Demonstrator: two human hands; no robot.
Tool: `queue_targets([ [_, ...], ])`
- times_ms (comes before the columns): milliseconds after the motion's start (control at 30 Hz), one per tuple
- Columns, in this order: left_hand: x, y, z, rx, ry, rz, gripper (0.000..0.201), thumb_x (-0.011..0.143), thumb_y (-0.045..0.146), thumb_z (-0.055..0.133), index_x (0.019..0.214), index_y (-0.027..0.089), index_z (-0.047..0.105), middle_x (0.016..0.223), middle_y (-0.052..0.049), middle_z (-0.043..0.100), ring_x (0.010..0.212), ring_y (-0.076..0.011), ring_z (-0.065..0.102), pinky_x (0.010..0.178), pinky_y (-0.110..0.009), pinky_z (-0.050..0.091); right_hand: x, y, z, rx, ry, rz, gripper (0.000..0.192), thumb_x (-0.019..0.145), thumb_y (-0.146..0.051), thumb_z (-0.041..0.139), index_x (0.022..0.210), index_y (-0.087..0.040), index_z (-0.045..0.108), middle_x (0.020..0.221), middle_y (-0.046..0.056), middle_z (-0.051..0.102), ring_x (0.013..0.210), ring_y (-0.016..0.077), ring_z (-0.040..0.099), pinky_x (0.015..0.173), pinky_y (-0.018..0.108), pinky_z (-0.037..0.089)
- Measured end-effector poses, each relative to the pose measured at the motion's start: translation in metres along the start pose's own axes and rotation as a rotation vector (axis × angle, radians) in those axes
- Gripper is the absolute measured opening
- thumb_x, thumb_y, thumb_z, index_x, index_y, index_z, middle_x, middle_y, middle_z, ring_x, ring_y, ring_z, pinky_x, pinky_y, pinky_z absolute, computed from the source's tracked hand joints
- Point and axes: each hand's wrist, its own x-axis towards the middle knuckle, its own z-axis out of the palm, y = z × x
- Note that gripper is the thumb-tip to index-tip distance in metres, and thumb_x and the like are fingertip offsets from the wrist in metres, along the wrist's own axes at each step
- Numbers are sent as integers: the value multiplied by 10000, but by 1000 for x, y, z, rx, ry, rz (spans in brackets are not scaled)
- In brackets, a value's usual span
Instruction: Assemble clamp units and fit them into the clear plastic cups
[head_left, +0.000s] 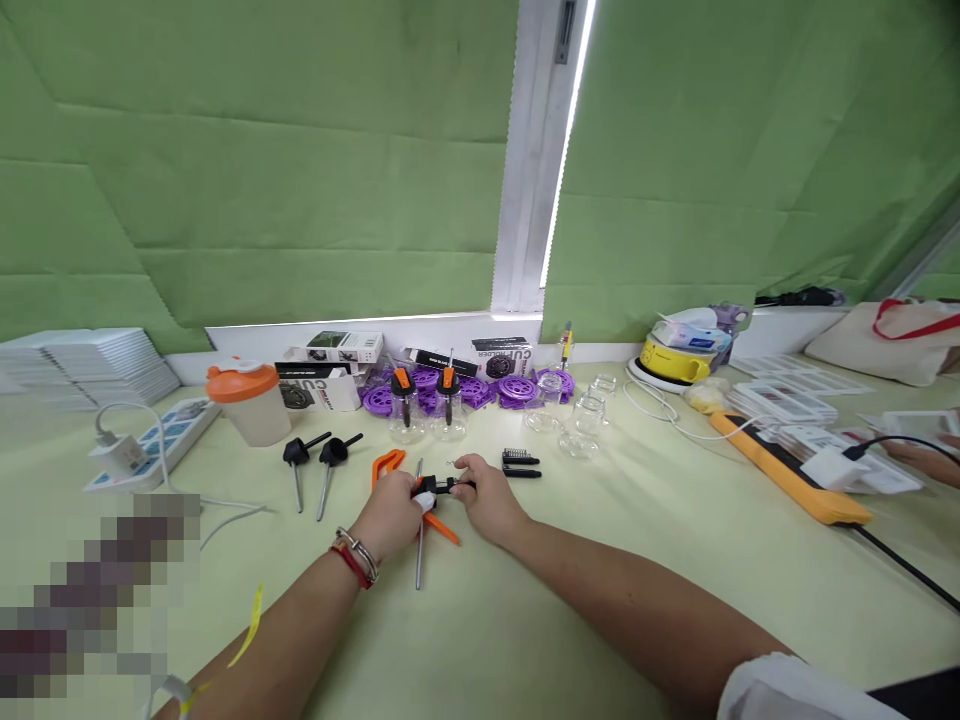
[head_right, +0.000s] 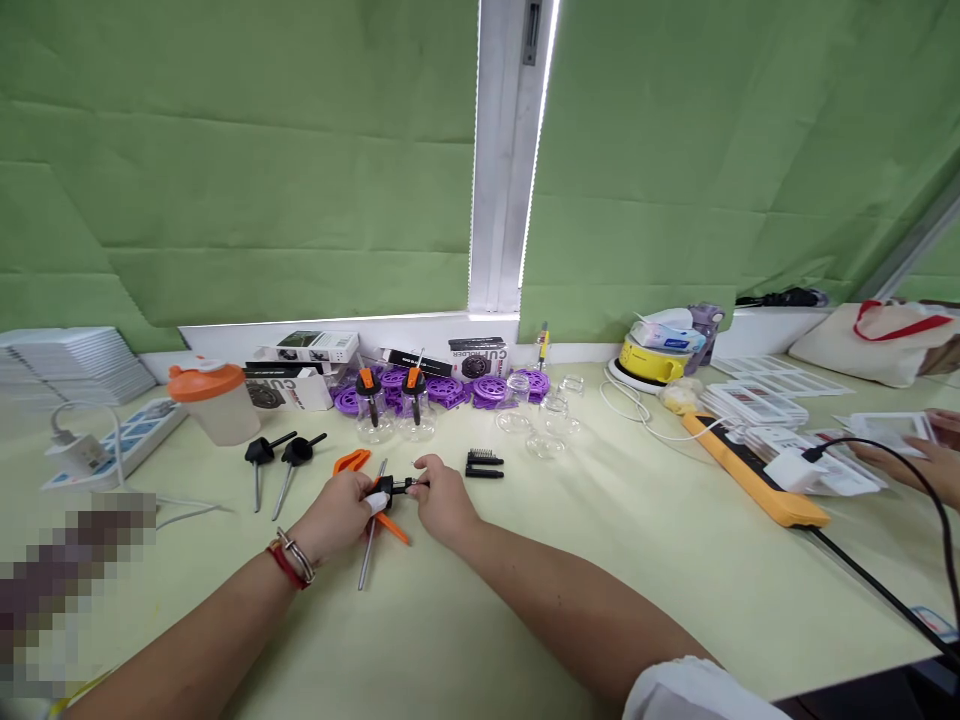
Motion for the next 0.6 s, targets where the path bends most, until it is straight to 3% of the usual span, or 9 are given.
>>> queue_targets([
  [200, 8, -7, 1, -8, -8, -8, 148, 758, 246, 537, 634, 181, 491, 499, -3, 522, 447, -147, 511, 444, -263, 397, 0, -2, 0, -75, -1, 10, 78, 792, -203, 527, 861, -202, 564, 789, 16, 623, 718, 162, 568, 659, 280, 411],
  [433, 11, -11, 2, -17, -25, -22, 131, 764, 255, 530, 661, 176, 508, 503, -13, 539, 463, -163, 546, 460, -275, 435, -1, -5, -2, -72, -11, 17, 87, 793, -197, 535, 875, -198, 563, 773, 14, 624, 726, 161, 574, 661, 275, 411],
  [600, 11, -11, 2, 13, -6, -11, 120, 751, 257, 539, 670, 176, 506, 508, -11, 533, 462, -164, 539, 454, -277, 412, 0, -4, -4, -38, -38, -3, 328, 801, -176, 539, 1129, -185, 522, 840, 27, 662, 811, 170, 602, 747, 295, 424],
])
